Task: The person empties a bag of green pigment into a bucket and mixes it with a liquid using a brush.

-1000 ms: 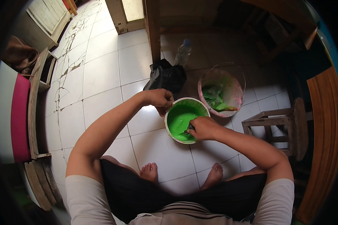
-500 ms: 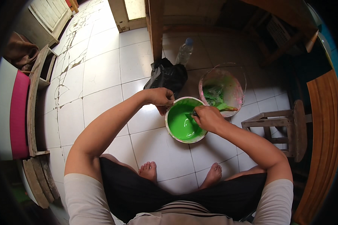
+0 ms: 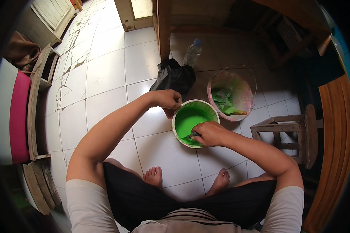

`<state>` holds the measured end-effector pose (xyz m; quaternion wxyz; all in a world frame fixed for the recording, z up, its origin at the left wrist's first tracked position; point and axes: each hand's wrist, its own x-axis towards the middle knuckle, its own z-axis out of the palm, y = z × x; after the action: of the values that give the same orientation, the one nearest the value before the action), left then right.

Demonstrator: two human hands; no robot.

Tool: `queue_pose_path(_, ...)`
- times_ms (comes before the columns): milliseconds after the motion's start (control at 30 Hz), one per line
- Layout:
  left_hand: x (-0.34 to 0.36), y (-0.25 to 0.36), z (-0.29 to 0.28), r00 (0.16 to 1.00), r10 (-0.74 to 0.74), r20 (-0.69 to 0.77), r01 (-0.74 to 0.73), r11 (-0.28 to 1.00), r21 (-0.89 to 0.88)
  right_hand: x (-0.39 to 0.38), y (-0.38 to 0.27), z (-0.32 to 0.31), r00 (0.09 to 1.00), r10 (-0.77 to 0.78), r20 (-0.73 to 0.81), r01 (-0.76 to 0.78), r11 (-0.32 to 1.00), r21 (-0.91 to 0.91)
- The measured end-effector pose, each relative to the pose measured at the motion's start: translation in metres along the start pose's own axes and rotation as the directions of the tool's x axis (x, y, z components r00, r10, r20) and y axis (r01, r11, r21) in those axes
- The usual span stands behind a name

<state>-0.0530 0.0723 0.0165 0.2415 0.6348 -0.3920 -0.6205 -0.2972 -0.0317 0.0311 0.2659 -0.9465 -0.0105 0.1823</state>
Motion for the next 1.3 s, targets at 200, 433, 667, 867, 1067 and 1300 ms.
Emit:
queue_pose_path(200,-0.001,-0.001,0.002,1.0,-0.017,-0.012,0.017,1.0,-0.026,0.002,0.006,0.006,0.991,-0.063,-0.118,0.055,0.996,-0.074)
queue_pose_path(433,0.001,0.008,0.006,0.999,-0.048,0.017,0.048,0.999,-0.002,0.003,0.024,0.001,0.96,-0.023,-0.28,-0.03,0.983,-0.183)
queue_pose_path(667,0.0,0.0,0.001,0.999,-0.035,-0.008,0.035,0.999,0.015,0.01,0.03,-0.011,0.958,0.049,-0.283,-0.136,0.945,-0.296)
queue_pose_path(867,-0.005,0.017,-0.003,0.999,-0.048,-0.015,0.05,0.989,0.14,0.001,0.036,-0.01,0.954,0.155,-0.256,-0.226,0.934,-0.278)
queue_pose_path(1067,0.016,-0.023,0.003,0.999,0.027,-0.037,-0.027,1.0,0.016,0.008,0.038,0.005,0.97,0.236,-0.059,-0.243,0.948,-0.203)
queue_pose_path(1300,0.017,-0.019,0.016,0.99,0.055,-0.13,-0.051,0.998,0.028,0.009,0.027,0.016,0.99,0.097,-0.105,-0.098,0.995,-0.01)
